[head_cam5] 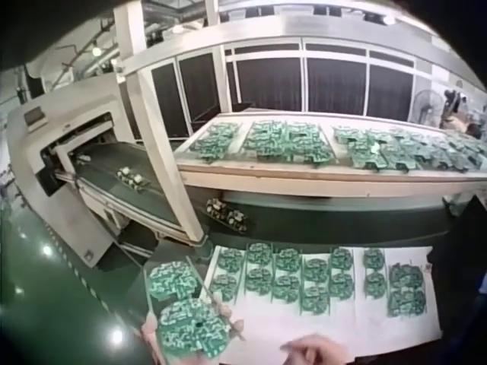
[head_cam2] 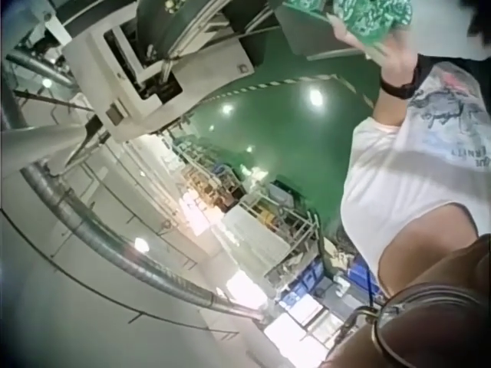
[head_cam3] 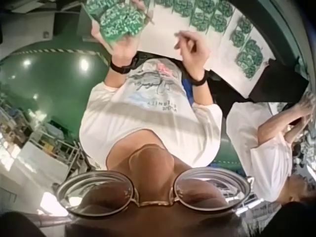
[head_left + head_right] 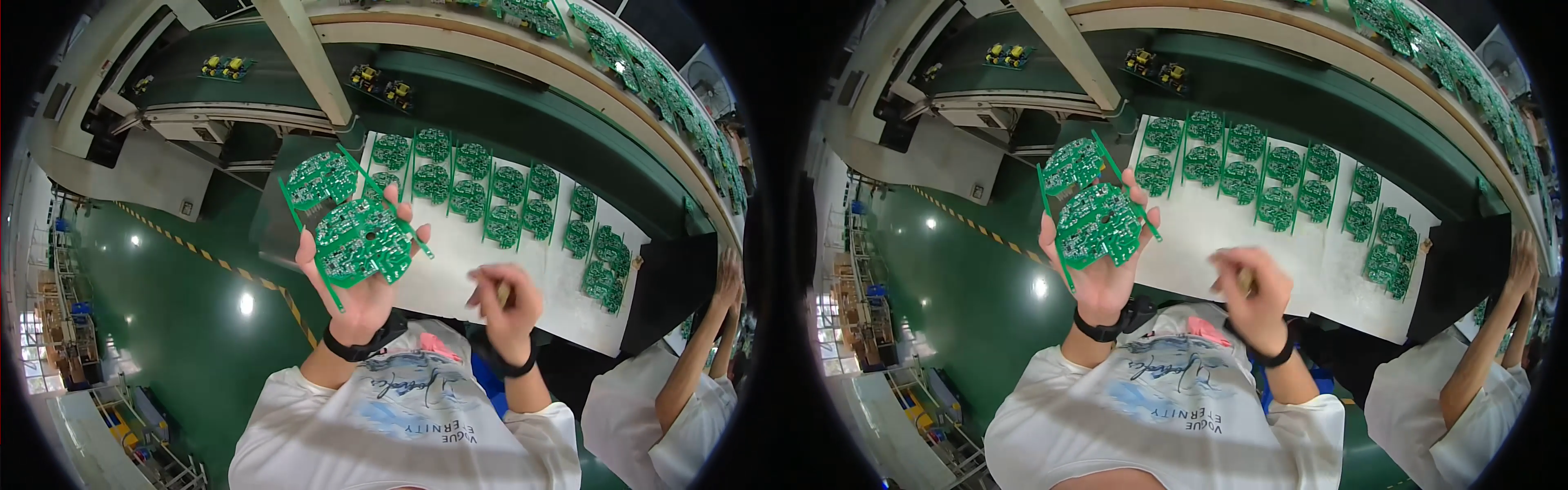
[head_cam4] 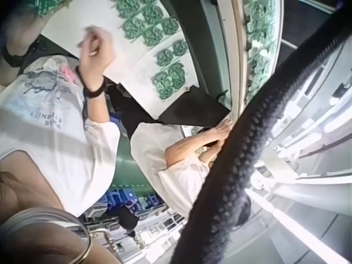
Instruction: The person picks up a circuit board, scrapes it with a small tool, and rubs a piece of material across the surface before placing it on a table. They then move another board from the shelf to the table and repeat the scraping and rubbing process.
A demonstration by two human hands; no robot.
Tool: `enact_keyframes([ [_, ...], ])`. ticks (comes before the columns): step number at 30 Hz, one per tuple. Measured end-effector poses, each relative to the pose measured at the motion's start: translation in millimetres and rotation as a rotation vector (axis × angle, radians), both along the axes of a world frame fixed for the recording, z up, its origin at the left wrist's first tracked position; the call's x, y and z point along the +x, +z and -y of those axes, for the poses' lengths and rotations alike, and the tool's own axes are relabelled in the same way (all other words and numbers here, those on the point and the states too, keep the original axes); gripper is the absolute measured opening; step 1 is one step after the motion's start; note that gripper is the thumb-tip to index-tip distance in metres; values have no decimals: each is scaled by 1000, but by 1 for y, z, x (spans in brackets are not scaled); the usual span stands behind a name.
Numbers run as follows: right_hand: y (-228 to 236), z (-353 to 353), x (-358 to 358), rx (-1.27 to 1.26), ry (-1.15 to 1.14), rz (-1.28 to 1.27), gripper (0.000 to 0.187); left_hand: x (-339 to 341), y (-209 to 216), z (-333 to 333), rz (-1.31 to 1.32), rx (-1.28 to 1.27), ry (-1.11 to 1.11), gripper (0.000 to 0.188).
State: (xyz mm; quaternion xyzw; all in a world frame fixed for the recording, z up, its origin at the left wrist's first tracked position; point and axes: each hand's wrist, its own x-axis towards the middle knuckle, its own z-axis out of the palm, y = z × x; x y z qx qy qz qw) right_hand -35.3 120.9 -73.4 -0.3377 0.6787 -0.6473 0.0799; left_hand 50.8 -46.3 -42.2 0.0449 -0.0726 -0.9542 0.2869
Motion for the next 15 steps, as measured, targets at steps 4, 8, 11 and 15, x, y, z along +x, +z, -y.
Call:
enact_keyframes([
  [4,42,23,37,-226,187,-125,19,4,26,-8,-109,-56,26,71],
  [8,56,42,57,-280,133,22,17,14,39,-12,-218,-68,31,75],
  [11,61,47,66,-294,124,-22,15,21,39,-9,-252,-86,23,77],
  [15,61,48,72,-301,111,-19,16,26,37,-6,-265,-135,-10,78],
])
